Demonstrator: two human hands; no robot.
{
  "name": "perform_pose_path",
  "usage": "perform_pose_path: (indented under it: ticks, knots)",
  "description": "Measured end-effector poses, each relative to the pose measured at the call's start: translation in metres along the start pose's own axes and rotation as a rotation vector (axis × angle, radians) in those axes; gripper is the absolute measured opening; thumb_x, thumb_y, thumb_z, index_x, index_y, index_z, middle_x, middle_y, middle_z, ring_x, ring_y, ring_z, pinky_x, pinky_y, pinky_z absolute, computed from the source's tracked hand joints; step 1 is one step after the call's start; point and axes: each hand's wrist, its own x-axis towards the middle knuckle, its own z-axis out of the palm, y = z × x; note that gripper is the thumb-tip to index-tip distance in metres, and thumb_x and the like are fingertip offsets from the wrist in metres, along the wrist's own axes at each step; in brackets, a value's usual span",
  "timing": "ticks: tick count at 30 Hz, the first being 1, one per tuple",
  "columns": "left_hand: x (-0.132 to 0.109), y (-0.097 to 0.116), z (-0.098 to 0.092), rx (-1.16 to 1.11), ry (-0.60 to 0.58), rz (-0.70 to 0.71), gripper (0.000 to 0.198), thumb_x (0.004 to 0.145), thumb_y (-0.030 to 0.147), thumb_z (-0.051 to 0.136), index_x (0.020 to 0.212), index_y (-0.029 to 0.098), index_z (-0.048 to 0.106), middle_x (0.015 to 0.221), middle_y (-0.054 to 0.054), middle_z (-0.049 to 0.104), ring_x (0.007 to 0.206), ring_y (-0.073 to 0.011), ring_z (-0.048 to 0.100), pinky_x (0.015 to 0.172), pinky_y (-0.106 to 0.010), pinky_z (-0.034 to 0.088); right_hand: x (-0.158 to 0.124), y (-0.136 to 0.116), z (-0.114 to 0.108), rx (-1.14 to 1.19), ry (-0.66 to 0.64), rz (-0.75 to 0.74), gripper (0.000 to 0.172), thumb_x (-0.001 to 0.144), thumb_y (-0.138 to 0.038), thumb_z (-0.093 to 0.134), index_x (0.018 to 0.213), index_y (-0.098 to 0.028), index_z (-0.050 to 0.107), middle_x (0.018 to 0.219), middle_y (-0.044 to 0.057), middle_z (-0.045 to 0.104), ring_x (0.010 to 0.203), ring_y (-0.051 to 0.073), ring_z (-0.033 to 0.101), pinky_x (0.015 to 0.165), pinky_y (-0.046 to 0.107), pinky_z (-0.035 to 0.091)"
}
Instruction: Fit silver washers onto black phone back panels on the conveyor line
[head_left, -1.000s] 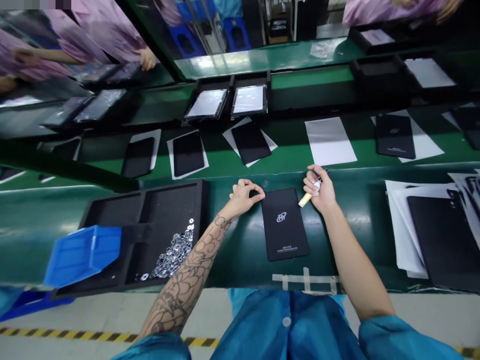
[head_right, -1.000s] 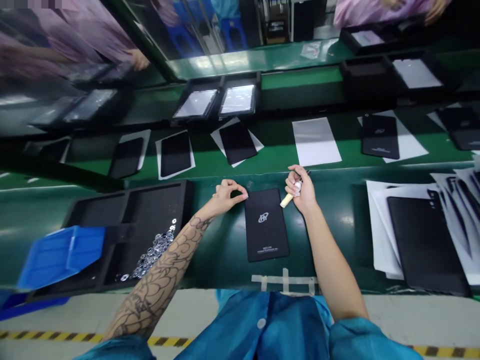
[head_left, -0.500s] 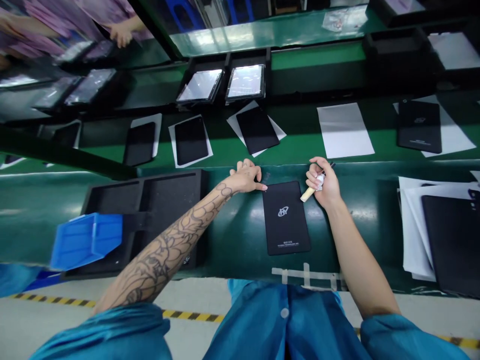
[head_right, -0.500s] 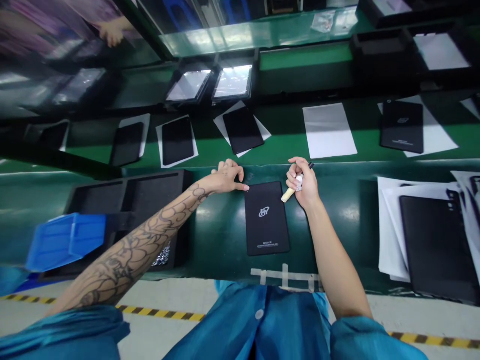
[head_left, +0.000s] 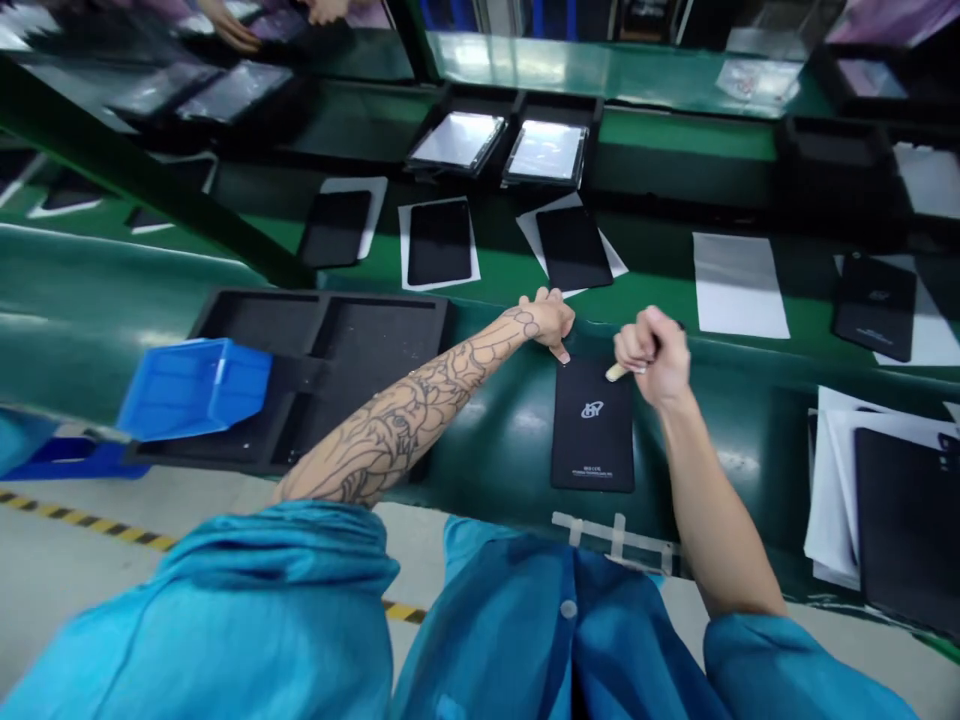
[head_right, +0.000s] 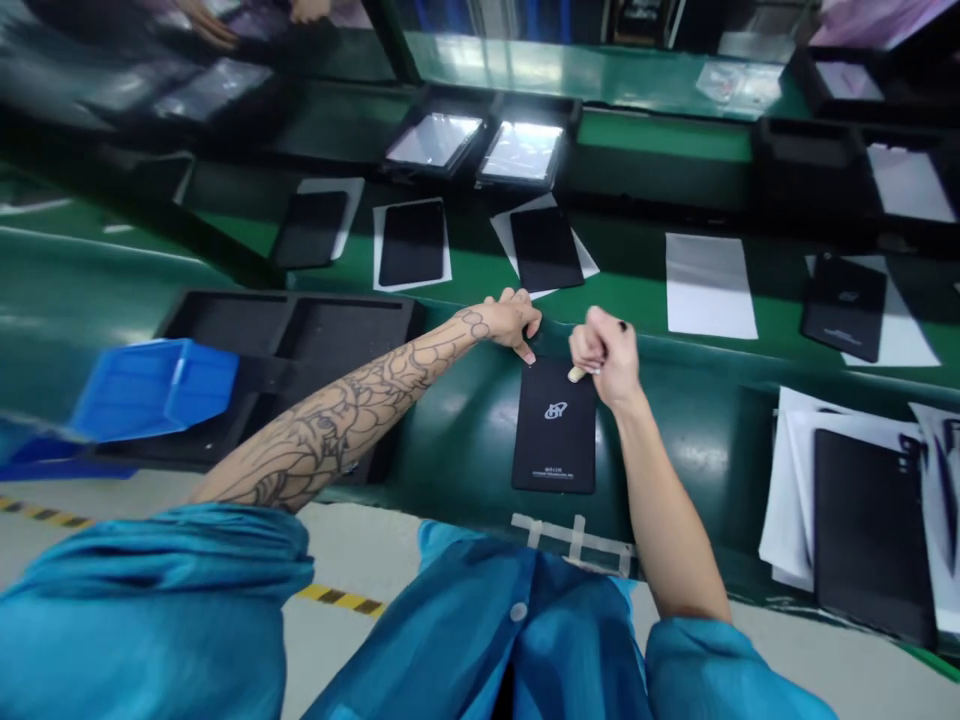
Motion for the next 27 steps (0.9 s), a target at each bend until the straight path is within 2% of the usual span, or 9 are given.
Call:
perform_pose_path:
  ticks: [2, 4, 7, 10, 12, 15, 19, 23, 27]
  knots:
    - [-0.02, 0.001, -0.011, 0.074, -0.099, 0.062, 0.059, 0.06, 0.052, 0.106, 0.092, 0.018, 0.07, 0.128, -0.012, 0.056, 0.131, -0.0436, 0.045, 0.113, -0.064, 0.035, 0.014, 0.011, 0.022, -0.058, -0.086, 0.005, 0.069, 0.089, -0.065, 0.076, 0.053, -0.026, 0.032, 0.046, -0.007, 0.023, 0.042, 0.009, 0.02, 0.041, 0.025, 0.017]
    - [-0.051, -0.006, -0.022, 0.087, -0.072, 0.125, 0.043, 0.081, 0.052, 0.093, 0.102, 0.022, 0.071, 0.131, -0.011, 0.055, 0.129, -0.0392, 0.047, 0.111, -0.059, 0.039, 0.027, 0.023, 0.037, -0.078, -0.136, -0.005, 0.071, 0.09, -0.065, 0.075, 0.052, -0.026, 0.03, 0.045, -0.007, 0.024, 0.041, 0.008, 0.021, 0.042, 0.026, 0.015]
    - [-0.114, -0.033, -0.037, 0.01, 0.228, 0.164, 0.027, 0.1, 0.048, 0.073, 0.111, 0.023, 0.07, 0.133, -0.011, 0.057, 0.13, -0.0342, 0.049, 0.115, -0.055, 0.039, 0.037, 0.038, 0.047, -0.103, -0.132, -0.032, 0.073, 0.092, -0.066, 0.072, 0.051, -0.026, 0.027, 0.045, -0.007, 0.025, 0.042, 0.008, 0.021, 0.043, 0.027, 0.015]
    - [-0.185, -0.074, -0.046, -0.059, 0.47, 0.095, 0.022, 0.106, 0.045, 0.061, 0.107, 0.024, 0.067, 0.124, -0.008, 0.065, 0.126, -0.0304, 0.057, 0.116, -0.052, 0.041, 0.041, 0.044, 0.05, -0.145, -0.122, -0.023, 0.074, 0.092, -0.068, 0.071, 0.051, -0.026, 0.027, 0.046, -0.006, 0.024, 0.043, 0.009, 0.022, 0.044, 0.028, 0.016]
    - [-0.229, -0.102, -0.045, -0.086, 0.58, -0.027, 0.023, 0.106, 0.046, 0.059, 0.104, 0.024, 0.066, 0.119, -0.008, 0.069, 0.119, -0.03, 0.062, 0.104, -0.047, 0.05, 0.042, 0.047, 0.051, -0.157, -0.121, -0.007, 0.074, 0.093, -0.069, 0.07, 0.051, -0.027, 0.027, 0.046, -0.006, 0.024, 0.042, 0.009, 0.022, 0.044, 0.028, 0.018]
    - [-0.275, -0.131, -0.034, -0.147, 0.632, -0.199, 0.027, 0.107, 0.049, 0.056, 0.106, 0.024, 0.067, 0.118, -0.009, 0.071, 0.115, -0.0303, 0.066, 0.097, -0.044, 0.054, 0.043, 0.05, 0.054, -0.166, -0.122, -0.003, 0.074, 0.097, -0.069, 0.067, 0.052, -0.027, 0.027, 0.046, -0.006, 0.024, 0.042, 0.009, 0.022, 0.043, 0.028, 0.019]
    - [-0.299, -0.139, -0.016, -0.21, 0.664, -0.316, 0.033, 0.11, 0.049, 0.05, 0.119, 0.024, 0.068, 0.125, -0.01, 0.071, 0.119, -0.03, 0.067, 0.107, -0.045, 0.052, 0.042, 0.055, 0.06, -0.197, -0.13, -0.033, 0.072, 0.1, -0.064, 0.069, 0.053, -0.026, 0.029, 0.047, -0.006, 0.027, 0.043, 0.009, 0.025, 0.043, 0.029, 0.021]
    - [-0.293, -0.132, -0.013, -0.206, 0.671, -0.332, 0.035, 0.112, 0.048, 0.045, 0.122, 0.023, 0.068, 0.126, -0.01, 0.071, 0.123, -0.0285, 0.066, 0.114, -0.044, 0.05, 0.036, 0.059, 0.067, -0.31, -0.124, -0.048, 0.071, 0.102, -0.063, 0.067, 0.052, -0.025, 0.035, 0.049, -0.004, 0.032, 0.047, 0.011, 0.029, 0.046, 0.03, 0.025]
    - [-0.283, -0.131, -0.017, -0.222, 0.66, -0.322, 0.034, 0.112, 0.045, 0.046, 0.125, 0.021, 0.067, 0.128, -0.011, 0.07, 0.121, -0.0268, 0.067, 0.11, -0.042, 0.053, 0.029, 0.066, 0.066, -0.379, -0.094, -0.121, 0.068, 0.106, -0.059, 0.064, 0.054, -0.023, 0.037, 0.051, -0.002, 0.033, 0.049, 0.012, 0.028, 0.05, 0.033, 0.023]
